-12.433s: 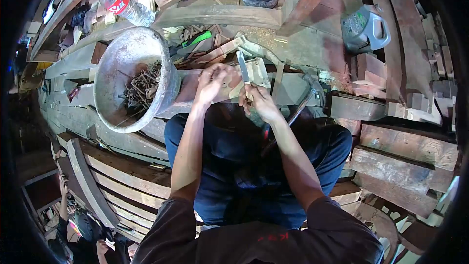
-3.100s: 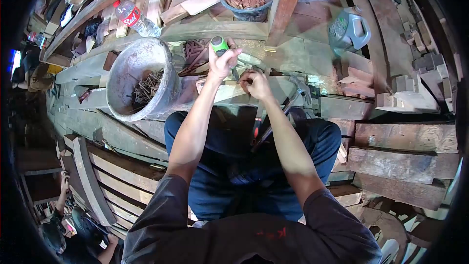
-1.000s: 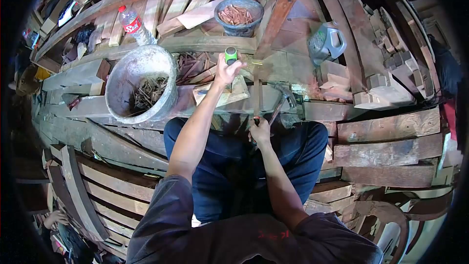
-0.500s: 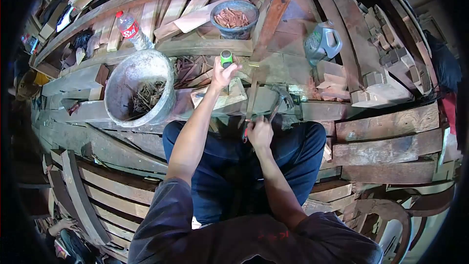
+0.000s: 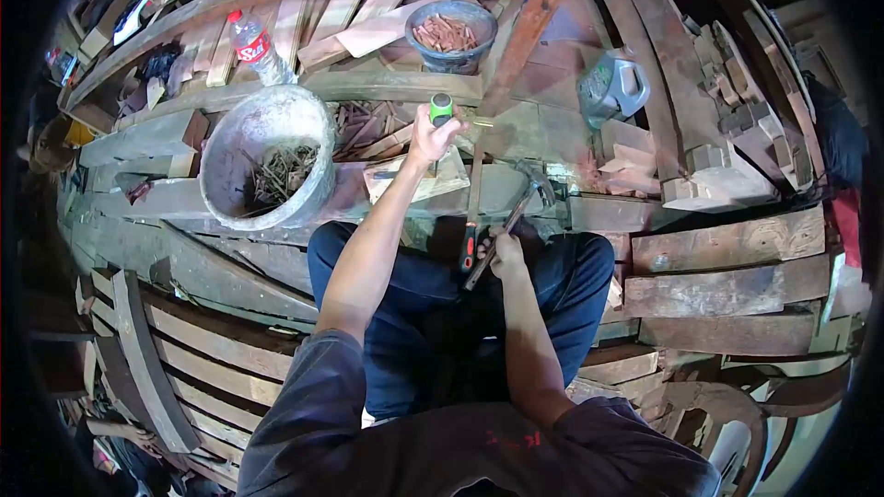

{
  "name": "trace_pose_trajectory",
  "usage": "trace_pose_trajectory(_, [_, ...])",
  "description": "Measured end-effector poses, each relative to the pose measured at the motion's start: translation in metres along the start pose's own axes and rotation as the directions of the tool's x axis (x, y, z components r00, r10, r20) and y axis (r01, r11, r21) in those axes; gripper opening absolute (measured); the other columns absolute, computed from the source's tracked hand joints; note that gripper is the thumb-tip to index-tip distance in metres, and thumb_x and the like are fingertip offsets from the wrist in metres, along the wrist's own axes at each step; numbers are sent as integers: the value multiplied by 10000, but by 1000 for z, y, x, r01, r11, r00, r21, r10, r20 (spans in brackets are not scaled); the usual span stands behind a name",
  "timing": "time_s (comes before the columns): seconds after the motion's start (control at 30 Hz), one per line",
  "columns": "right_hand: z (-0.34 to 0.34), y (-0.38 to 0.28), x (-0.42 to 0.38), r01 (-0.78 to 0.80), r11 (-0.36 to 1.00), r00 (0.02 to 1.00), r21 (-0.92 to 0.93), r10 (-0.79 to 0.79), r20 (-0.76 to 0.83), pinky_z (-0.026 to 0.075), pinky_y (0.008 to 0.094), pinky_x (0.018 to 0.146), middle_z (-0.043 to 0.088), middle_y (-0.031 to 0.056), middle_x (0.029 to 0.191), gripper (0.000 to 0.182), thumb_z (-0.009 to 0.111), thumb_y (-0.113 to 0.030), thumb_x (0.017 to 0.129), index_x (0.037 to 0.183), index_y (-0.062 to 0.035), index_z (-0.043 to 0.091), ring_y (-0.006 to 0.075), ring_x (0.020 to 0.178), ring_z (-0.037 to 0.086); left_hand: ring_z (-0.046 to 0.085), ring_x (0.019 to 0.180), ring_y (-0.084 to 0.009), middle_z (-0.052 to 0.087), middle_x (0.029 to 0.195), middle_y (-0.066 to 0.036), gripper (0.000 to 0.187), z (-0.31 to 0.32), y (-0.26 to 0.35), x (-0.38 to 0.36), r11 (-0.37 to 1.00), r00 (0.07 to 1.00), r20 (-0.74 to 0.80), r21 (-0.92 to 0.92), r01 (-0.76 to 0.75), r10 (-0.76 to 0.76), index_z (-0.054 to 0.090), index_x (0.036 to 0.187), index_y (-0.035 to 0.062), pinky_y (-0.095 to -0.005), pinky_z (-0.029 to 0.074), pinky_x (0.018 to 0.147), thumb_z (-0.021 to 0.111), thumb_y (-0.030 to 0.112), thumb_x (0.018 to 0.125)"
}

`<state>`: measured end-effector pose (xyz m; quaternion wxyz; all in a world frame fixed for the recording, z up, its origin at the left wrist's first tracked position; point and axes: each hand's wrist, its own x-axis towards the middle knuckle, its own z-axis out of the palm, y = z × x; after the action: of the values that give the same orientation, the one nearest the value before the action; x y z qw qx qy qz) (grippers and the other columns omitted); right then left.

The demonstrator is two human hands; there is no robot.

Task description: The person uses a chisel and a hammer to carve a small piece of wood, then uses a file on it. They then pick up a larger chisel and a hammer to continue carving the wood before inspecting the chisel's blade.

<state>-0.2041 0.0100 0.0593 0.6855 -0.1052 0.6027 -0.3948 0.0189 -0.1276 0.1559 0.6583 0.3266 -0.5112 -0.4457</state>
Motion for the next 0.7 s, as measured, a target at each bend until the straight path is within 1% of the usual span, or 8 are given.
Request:
trace_pose_trajectory(0.03, [7, -8, -9, -19, 992, 999, 129, 16, 29, 350, 269, 402, 432, 13, 621, 105, 557, -137, 894, 829, -76, 501, 134, 453, 416, 481, 485, -85, 518, 544, -6, 147, -3, -4, -1, 1000, 1000, -22, -18, 9, -10, 577, 759, 5, -265, 483, 536, 640, 137, 743])
trace_pose_trajectory(0.1, [2, -13, -6, 110, 973, 987, 205, -131, 89, 308, 266, 377, 381, -6, 612, 162, 573, -146, 881, 801, -74, 452, 102, 442, 355, 477, 479, -82, 508, 540, 1, 135, -5, -11, 1, 998, 998, -57, -58, 22, -25, 577, 760, 7, -268, 501, 553, 639, 126, 745])
trace_pose_trajectory(0.23, [5, -44, -42, 163, 986, 982, -19, -164, -90, 267, 251, 356, 360, -23, 607, 193, 580, -218, 898, 867, -85, 444, 77, 423, 323, 474, 474, -80, 515, 542, 6, 120, -7, -14, 0, 997, 999, -42, -75, -14, 11, 587, 769, 8, -255, 454, 515, 641, 114, 756])
trace_pose_trajectory(0.37, [12, -80, -104, 310, 892, 947, -329, -320, 23, 281, 272, 336, 358, -44, 525, 354, 519, -367, 998, 791, -83, 476, 84, 390, 374, 485, 483, -83, 564, 558, -18, 156, -7, 0, 0, 994, 999, 3, 98, -48, 48, 612, 722, 10, -265, 381, 479, 651, 155, 764])
trace_pose_trajectory(0.5, [28, -125, -151, 586, 531, 765, -612, -612, 202, 317, 287, 402, 447, -22, 529, 408, 498, -333, 1020, 742, -33, 494, 68, 461, 427, 509, 505, -96, 572, 558, -28, 151, -1, 11, -3, 993, 998, -18, 103, 57, -55, 606, 686, 5, -276, 401, 498, 626, 140, 751])
trace_pose_trajectory(0.53, [36, -136, -163, 656, 320, 639, -683, -717, 278, 321, 311, 423, 436, 21, 503, 423, 502, -314, 1020, 749, 10, 508, 83, 463, 412, 512, 509, -100, 575, 564, -28, 143, 0, 13, -3, 990, 999, -34, 136, 33, -28, 599, 679, 4, -279, 405, 501, 614, 129, 747])
trace_pose_trajectory(0.57, [51, -151, -192, 636, 119, 571, -763, -738, 360, 331, 348, 434, 431, 95, 495, 401, 513, -296, 1014, 807, 47, 537, 143, 438, 423, 513, 512, -103, 573, 566, -29, 147, 1, 11, -2, 991, 1000, -18, 132, 7, -4, 598, 681, 4, -280, 407, 504, 619, 133, 748])
trace_pose_trajectory(0.7, [83, -166, -222, 704, -96, 432, -703, -729, 532, 415, 436, 489, 519, 226, 552, 365, 532, -258, 997, 829, 66, 538, 378, 513, 568, 523, 538, -128, 554, 574, -35, 186, -7, -4, 1, 991, 999, 18, 128, -46, 44, 600, 706, 6, -295, 429, 535, 656, 177, 751])
